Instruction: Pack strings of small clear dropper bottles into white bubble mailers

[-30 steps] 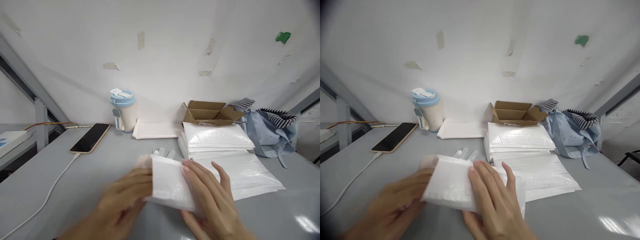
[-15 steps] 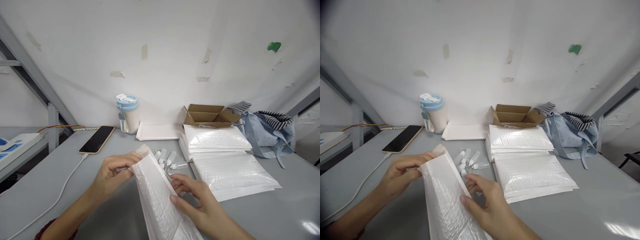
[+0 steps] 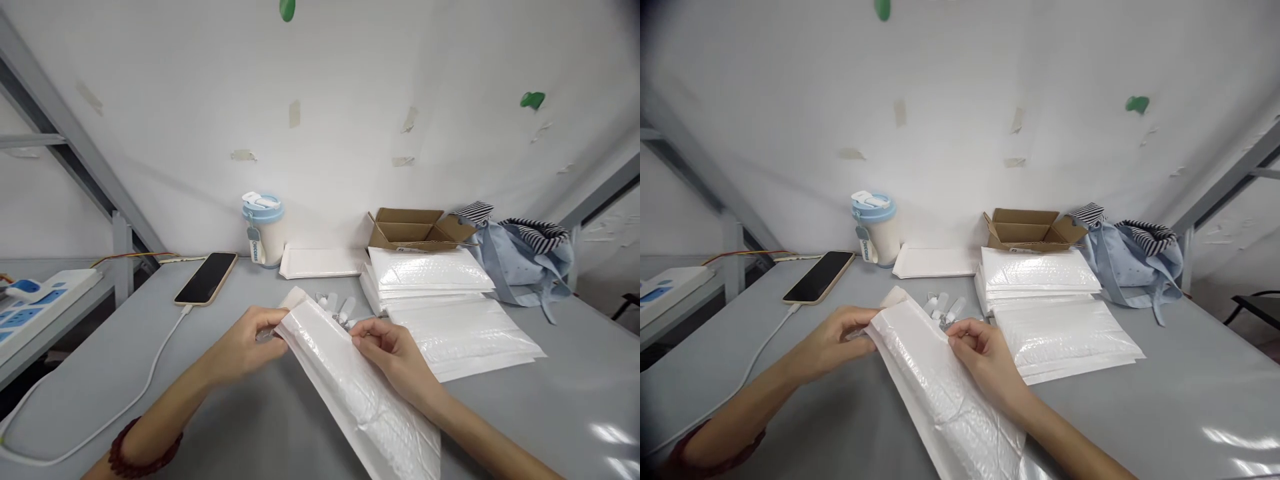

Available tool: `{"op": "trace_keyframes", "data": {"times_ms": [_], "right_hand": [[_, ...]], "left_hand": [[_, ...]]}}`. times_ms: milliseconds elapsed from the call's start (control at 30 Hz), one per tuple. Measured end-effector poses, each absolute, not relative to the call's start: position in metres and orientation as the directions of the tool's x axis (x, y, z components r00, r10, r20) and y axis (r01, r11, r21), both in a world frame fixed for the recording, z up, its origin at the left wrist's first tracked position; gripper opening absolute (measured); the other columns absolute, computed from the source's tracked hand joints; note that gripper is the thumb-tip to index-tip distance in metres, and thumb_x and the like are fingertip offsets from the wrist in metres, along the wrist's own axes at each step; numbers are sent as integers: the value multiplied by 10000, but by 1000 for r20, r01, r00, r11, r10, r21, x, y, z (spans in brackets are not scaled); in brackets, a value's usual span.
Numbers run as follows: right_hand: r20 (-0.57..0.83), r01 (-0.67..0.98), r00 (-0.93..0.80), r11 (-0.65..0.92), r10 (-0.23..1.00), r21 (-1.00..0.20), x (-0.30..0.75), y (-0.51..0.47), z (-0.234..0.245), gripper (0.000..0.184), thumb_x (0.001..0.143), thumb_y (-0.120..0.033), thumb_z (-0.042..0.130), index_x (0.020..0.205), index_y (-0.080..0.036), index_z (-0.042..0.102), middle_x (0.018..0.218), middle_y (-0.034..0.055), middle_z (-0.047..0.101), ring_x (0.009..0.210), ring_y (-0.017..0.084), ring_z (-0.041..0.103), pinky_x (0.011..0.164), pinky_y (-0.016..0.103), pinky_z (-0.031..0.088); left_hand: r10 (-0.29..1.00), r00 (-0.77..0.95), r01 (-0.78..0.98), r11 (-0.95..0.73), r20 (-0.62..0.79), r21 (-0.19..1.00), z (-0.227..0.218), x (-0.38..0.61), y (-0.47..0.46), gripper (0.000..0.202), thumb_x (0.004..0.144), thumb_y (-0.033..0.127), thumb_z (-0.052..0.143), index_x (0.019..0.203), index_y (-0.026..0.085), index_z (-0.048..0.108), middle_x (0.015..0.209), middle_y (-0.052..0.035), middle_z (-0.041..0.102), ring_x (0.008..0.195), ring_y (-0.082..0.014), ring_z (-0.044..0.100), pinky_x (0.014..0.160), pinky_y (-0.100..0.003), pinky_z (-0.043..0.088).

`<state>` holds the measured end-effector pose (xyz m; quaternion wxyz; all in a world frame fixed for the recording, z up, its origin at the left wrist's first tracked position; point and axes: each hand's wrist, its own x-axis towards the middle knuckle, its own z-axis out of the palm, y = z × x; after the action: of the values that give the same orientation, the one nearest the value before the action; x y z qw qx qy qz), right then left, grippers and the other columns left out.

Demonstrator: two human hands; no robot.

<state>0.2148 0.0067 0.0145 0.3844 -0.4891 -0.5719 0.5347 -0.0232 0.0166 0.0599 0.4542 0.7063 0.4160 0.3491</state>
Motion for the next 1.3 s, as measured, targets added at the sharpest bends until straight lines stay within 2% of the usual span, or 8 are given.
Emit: {"op": "trace_keyframes", "data": {"times_ms": [167, 500, 767, 833, 933, 1033, 1133, 1300], "right_hand": [[-13, 107, -138, 2, 990, -994, 204, 10, 25, 210, 779, -407, 608, 779, -197, 595, 529, -73, 351, 496, 89, 307, 487, 234, 233], [107, 146, -49, 113, 993, -983, 178, 23, 27, 141, 795, -325, 547, 726, -203, 535, 711, -6, 530, 625, 127, 454, 555, 259, 337], [81, 155, -74, 92, 994, -984, 189, 18, 8, 157, 810, -333, 542, 725, -201, 538, 764, 9, 563, 682, 145, 508, 607, 276, 400], [89, 163, -77, 101, 993, -981, 190, 18, 6, 145, 811, -325, 539, 732, -204, 537, 768, 8, 561, 678, 143, 506, 598, 272, 402], [135, 172, -34, 139, 990, -975, 192, 21, 5, 131, 819, -311, 530, 741, -207, 532, 779, 11, 560, 695, 147, 516, 613, 277, 419], [159, 151, 8, 156, 987, -976, 193, 23, 5, 134, 825, -323, 534, 754, -210, 525, 791, 9, 558, 715, 146, 525, 649, 280, 436], [100, 119, -35, 104, 994, -987, 194, 23, 5, 164, 825, -345, 549, 743, -207, 518, 774, 5, 549, 688, 136, 515, 623, 271, 431], [-52, -27, -199, -58, 979, -998, 193, 25, 5, 272, 823, -402, 583, 1006, -218, 504, 730, -12, 570, 661, 141, 556, 634, 299, 469]], "left_hand": [[910, 404, 341, -247, 96, 907, 74, -33, 14, 174, 834, 312, 611, 945, 222, 711, 931, -17, 693, 895, -211, 620, 782, -293, 497], [910, 25, 511, -368, 414, 777, 51, -45, 23, 134, 803, 361, 663, 841, 252, 731, 903, -8, 674, 902, -196, 606, 786, -306, 504], [959, 247, 628, -267, 139, 731, 44, -36, 24, 215, 883, 389, 517, 871, 230, 661, 871, 0, 645, 719, -161, 590, 411, -181, 362], [967, 208, 622, -249, 149, 742, 41, -33, 24, 194, 865, 397, 549, 903, 241, 657, 846, 7, 655, 746, -174, 608, 514, -205, 442], [942, -113, 505, -220, 316, 835, 37, -27, 25, 443, 786, 407, 663, 1196, 288, 545, 1221, -32, 605, 1142, -266, 545, 908, -367, 469], [966, -233, 230, -60, 115, 971, 33, -21, 27, 699, 797, 435, 659, 1396, 332, 313, 1442, -75, 434, 1283, -286, 448, 1026, -469, 396], [982, 36, -8, 187, -186, 982, 29, -16, 28, 489, 882, 457, 544, 1319, 249, 479, 1319, -101, 573, 1187, -283, 551, 959, -434, 481], [952, 149, -71, 281, -268, 957, 25, -13, 26, 314, 867, 375, 603, 1118, 189, 637, 1070, -56, 719, 1005, -236, 658, 861, -350, 539]]}}
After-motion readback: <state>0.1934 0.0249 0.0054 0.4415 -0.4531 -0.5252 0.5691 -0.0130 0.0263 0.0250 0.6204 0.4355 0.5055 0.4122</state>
